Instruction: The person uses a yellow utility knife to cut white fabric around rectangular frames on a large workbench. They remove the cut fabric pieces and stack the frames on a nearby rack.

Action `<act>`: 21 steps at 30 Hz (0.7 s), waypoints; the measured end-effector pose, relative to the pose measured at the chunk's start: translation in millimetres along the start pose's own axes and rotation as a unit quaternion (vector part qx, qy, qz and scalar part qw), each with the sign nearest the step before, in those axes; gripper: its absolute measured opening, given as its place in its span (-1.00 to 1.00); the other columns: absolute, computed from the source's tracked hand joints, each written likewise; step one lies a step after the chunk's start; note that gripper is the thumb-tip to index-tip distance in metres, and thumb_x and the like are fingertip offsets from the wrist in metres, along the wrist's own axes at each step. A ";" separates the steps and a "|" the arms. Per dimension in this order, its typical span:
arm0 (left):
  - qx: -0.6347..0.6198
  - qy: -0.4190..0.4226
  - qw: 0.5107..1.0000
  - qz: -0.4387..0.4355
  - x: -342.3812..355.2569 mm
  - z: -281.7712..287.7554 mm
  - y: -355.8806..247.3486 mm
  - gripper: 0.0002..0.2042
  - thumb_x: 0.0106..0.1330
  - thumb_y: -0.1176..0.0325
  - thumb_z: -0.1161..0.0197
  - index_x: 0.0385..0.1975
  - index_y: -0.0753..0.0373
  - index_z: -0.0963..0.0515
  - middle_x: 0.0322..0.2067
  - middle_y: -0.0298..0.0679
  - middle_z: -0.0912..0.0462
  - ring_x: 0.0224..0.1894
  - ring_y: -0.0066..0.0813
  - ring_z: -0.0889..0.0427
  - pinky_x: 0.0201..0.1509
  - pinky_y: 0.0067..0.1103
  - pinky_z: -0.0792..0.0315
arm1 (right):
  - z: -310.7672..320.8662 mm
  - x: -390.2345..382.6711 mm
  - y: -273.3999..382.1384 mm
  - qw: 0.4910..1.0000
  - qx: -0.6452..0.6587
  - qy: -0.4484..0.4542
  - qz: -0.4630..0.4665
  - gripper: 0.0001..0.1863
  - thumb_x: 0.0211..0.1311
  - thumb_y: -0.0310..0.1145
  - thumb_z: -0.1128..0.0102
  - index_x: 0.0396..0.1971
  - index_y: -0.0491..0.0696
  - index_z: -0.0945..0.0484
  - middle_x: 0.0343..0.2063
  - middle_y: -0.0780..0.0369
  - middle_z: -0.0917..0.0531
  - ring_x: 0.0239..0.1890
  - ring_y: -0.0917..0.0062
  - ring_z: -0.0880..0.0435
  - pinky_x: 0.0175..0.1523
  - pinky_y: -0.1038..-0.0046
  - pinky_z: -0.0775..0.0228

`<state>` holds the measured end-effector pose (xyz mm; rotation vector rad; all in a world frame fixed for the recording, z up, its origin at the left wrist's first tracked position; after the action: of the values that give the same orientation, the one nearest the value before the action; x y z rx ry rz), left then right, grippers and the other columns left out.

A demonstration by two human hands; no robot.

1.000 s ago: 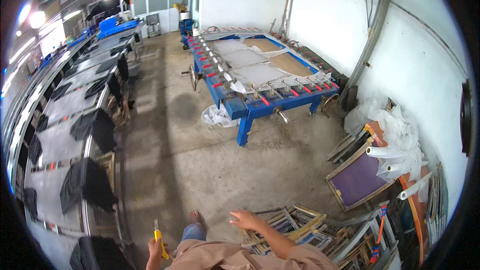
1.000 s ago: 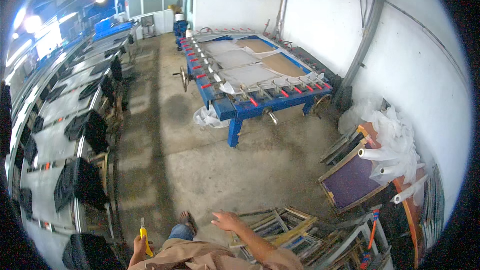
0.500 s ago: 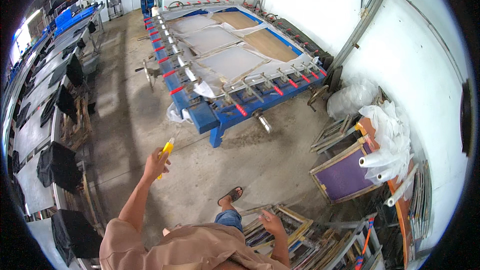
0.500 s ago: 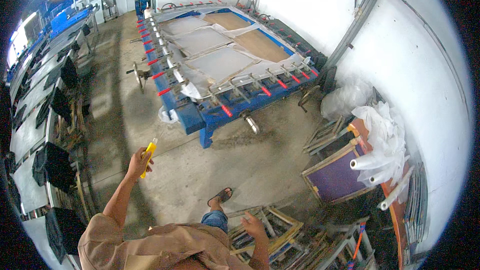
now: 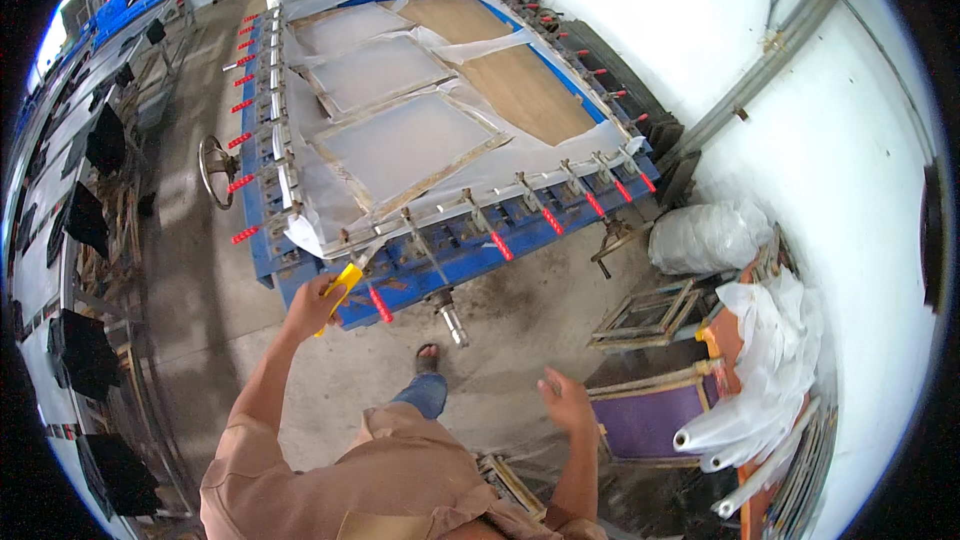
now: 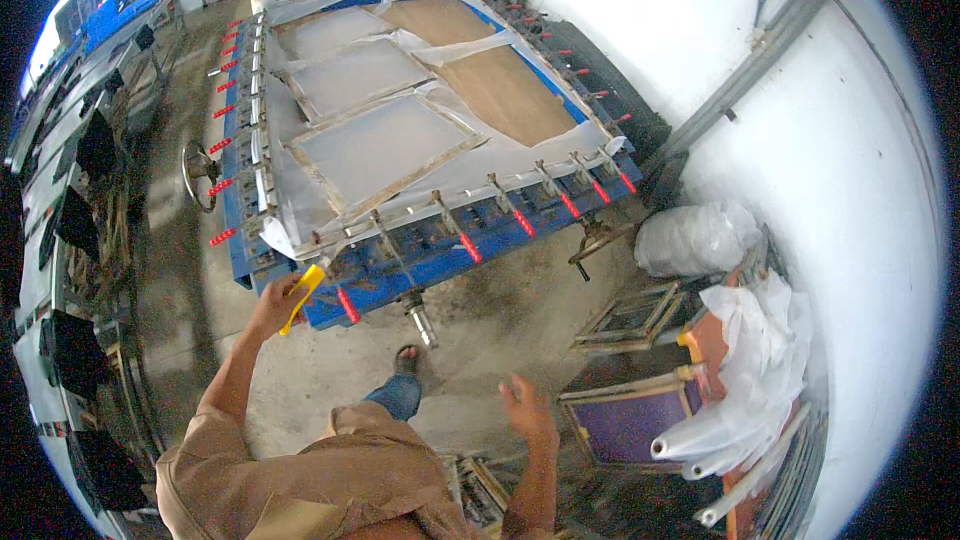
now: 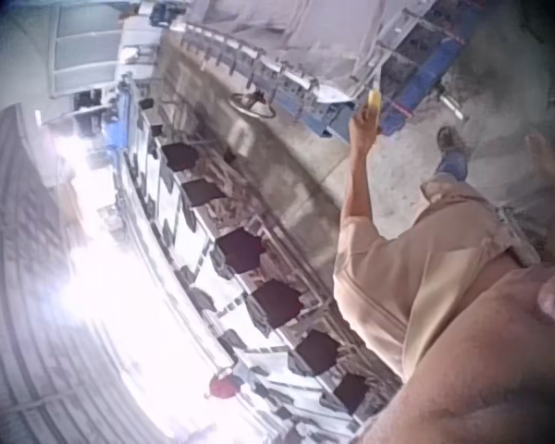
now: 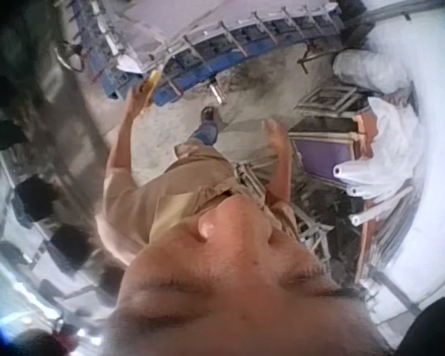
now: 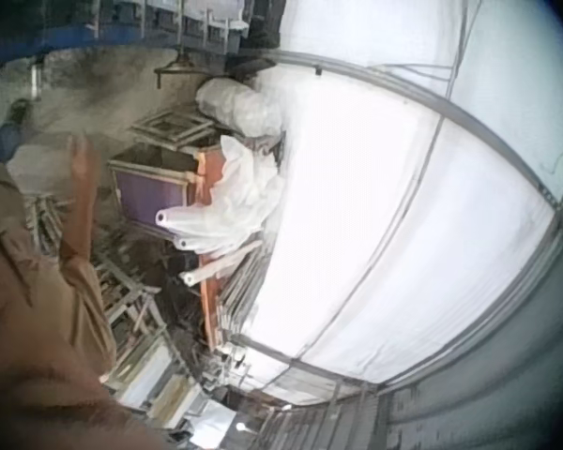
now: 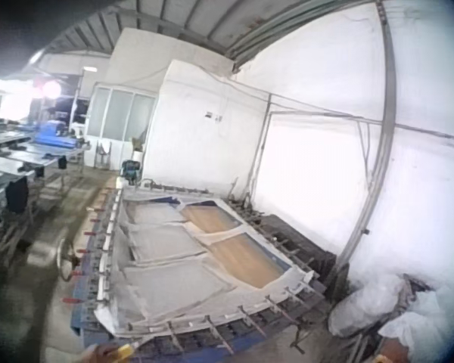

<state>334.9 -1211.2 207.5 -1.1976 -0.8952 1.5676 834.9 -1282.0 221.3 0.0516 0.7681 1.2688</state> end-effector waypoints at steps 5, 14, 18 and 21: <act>0.003 -0.048 0.998 0.030 105.2 -37.0 -38.6 -0.66 0.45 0.22 -0.12 0.09 0.29 -0.50 -0.41 -0.23 -0.68 -0.60 -0.57 -0.62 -0.48 -0.61 -0.53 | 71.3 139.9 44.4 0.995 0.029 0.018 0.095 -0.49 0.37 -0.08 -0.13 0.22 -0.04 -0.48 0.08 0.05 -0.61 0.12 0.24 -0.61 0.16 0.24 -0.45; 0.278 -0.020 0.960 -0.030 272.1 -87.3 -126.6 -0.71 0.40 0.17 -0.12 -0.03 0.17 -0.58 -0.42 -0.04 -0.68 -0.36 -0.01 -0.67 -0.22 -0.21 -0.50 | 151.1 360.7 151.4 0.958 0.081 0.033 0.273 -0.62 0.34 -0.11 -0.17 -0.04 -0.08 -0.64 -0.18 0.03 -0.72 -0.10 0.22 -0.72 0.00 0.30 -0.52; 0.316 -0.035 0.948 -0.017 333.5 -115.0 -138.9 -0.72 0.40 0.16 -0.14 -0.06 0.18 -0.58 -0.42 -0.01 -0.67 -0.37 0.01 -0.66 -0.25 -0.19 -0.49 | 127.4 509.7 211.6 0.924 0.045 -0.004 0.379 -0.69 0.31 -0.19 -0.16 -0.15 -0.12 -0.66 -0.25 0.02 -0.72 -0.19 0.13 -0.71 -0.02 0.22 -0.51; 0.325 -0.039 0.945 -0.003 370.7 -136.3 -138.0 -0.72 0.40 0.15 -0.13 -0.04 0.17 -0.57 -0.39 0.00 -0.68 -0.31 0.05 -0.66 -0.22 -0.17 -0.49 | 86.6 608.1 235.7 0.911 -0.007 -0.005 0.412 -0.68 0.30 -0.18 -0.15 -0.09 -0.08 -0.62 -0.11 0.08 -0.67 0.02 0.15 -0.59 0.14 0.18 -0.37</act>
<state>468.9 -815.1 195.5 -0.6592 -0.3669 1.7240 738.4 -644.0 93.0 0.4063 0.7493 2.0718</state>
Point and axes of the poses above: each hand's wrist, its own x-axis towards the middle knuckle, its own z-axis out of the back of the hand, y = z × x, the point moved 6 cm from there along x, towards the middle knuckle
